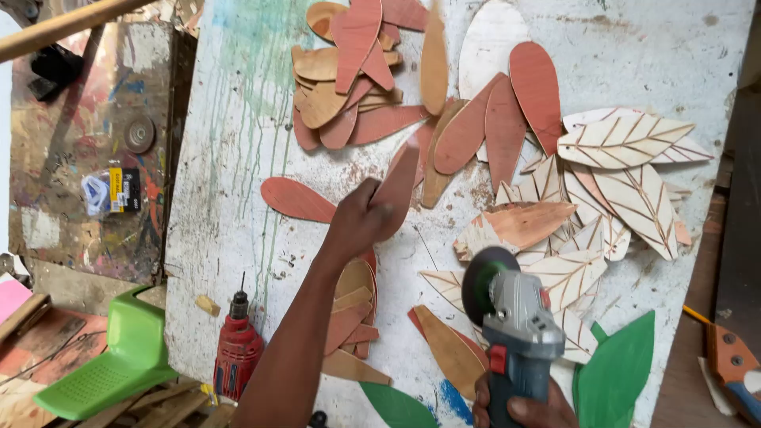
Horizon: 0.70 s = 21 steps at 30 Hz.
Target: Grinding the edges of leaf-shaped cutouts using a handheld angle grinder on a workbench.
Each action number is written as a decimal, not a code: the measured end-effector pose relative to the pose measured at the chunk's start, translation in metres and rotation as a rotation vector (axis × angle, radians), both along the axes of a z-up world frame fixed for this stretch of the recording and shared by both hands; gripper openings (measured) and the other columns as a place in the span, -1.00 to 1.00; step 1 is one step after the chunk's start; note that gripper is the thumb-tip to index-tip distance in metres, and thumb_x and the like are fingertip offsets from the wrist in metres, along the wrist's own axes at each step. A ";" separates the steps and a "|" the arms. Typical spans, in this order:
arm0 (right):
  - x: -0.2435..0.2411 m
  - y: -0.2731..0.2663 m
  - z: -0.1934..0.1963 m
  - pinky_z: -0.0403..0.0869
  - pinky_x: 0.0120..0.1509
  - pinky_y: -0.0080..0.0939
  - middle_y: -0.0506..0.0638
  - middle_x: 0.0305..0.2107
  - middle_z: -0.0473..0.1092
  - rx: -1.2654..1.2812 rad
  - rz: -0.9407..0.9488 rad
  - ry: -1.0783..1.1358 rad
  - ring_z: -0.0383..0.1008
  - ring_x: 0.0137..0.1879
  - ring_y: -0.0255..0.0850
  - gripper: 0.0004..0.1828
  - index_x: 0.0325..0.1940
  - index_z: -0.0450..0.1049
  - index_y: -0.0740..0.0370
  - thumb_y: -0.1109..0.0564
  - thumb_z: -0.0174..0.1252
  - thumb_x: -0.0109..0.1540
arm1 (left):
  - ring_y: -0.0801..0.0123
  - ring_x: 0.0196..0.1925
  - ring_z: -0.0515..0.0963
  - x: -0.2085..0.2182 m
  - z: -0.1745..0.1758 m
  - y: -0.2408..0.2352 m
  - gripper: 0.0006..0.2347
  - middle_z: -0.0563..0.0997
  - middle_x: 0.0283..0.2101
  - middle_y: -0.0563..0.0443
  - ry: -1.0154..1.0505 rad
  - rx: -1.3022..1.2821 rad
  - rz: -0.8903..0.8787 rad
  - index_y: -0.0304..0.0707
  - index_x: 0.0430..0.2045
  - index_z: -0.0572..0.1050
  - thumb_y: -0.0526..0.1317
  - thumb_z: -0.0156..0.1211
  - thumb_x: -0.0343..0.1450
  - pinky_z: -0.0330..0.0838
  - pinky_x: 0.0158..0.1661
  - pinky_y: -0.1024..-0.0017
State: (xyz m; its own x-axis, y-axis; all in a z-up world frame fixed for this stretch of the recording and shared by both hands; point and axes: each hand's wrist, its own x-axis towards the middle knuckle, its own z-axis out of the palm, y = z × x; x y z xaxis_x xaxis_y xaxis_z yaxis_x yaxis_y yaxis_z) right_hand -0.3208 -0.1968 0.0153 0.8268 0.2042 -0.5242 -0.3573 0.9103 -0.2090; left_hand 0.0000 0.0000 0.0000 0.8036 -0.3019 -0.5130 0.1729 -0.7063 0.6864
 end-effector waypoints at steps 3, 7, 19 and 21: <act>0.038 0.006 0.049 0.43 -0.41 0.20 0.39 -0.44 0.40 -0.286 -0.063 0.209 0.46 -0.49 0.20 -0.42 0.04 0.33 0.49 0.10 0.24 0.03 | 0.27 -0.21 0.51 -0.038 0.015 0.020 -0.64 0.60 -0.22 0.01 0.001 -0.083 -0.101 -0.12 0.07 0.45 -0.14 0.03 0.38 0.34 -0.21 0.30; 0.056 0.007 0.066 0.43 -0.38 0.18 0.39 -0.42 0.44 -0.346 -0.028 0.264 0.46 -0.47 0.19 -0.48 -0.08 0.40 0.56 0.17 0.23 -0.04 | 0.24 -0.26 0.57 -0.067 0.025 0.030 -0.61 0.64 -0.24 -0.04 0.018 -0.073 -0.129 -0.03 0.19 0.40 -0.12 -0.01 0.43 0.35 -0.23 0.32; 0.062 0.005 0.070 0.43 -0.40 0.11 0.39 -0.40 0.41 -0.189 0.039 0.223 0.46 -0.45 0.13 -0.33 0.14 0.36 0.47 0.13 0.29 -0.01 | 0.20 -0.33 0.29 -0.090 0.023 0.050 -0.73 0.58 -0.27 0.05 -0.585 -0.170 -0.386 -0.12 0.03 0.48 -0.46 -0.01 0.51 0.19 -0.24 0.27; 0.053 0.003 0.066 0.43 -0.39 0.09 0.34 -0.39 0.39 -0.097 0.010 0.177 0.43 -0.45 0.08 -0.33 0.18 0.32 0.49 0.12 0.28 0.05 | 0.21 -0.31 0.27 -0.091 0.024 0.055 -0.56 0.59 -0.22 0.05 -0.552 -0.171 -0.371 -0.13 0.03 0.49 -0.61 -0.06 0.35 0.22 -0.27 0.30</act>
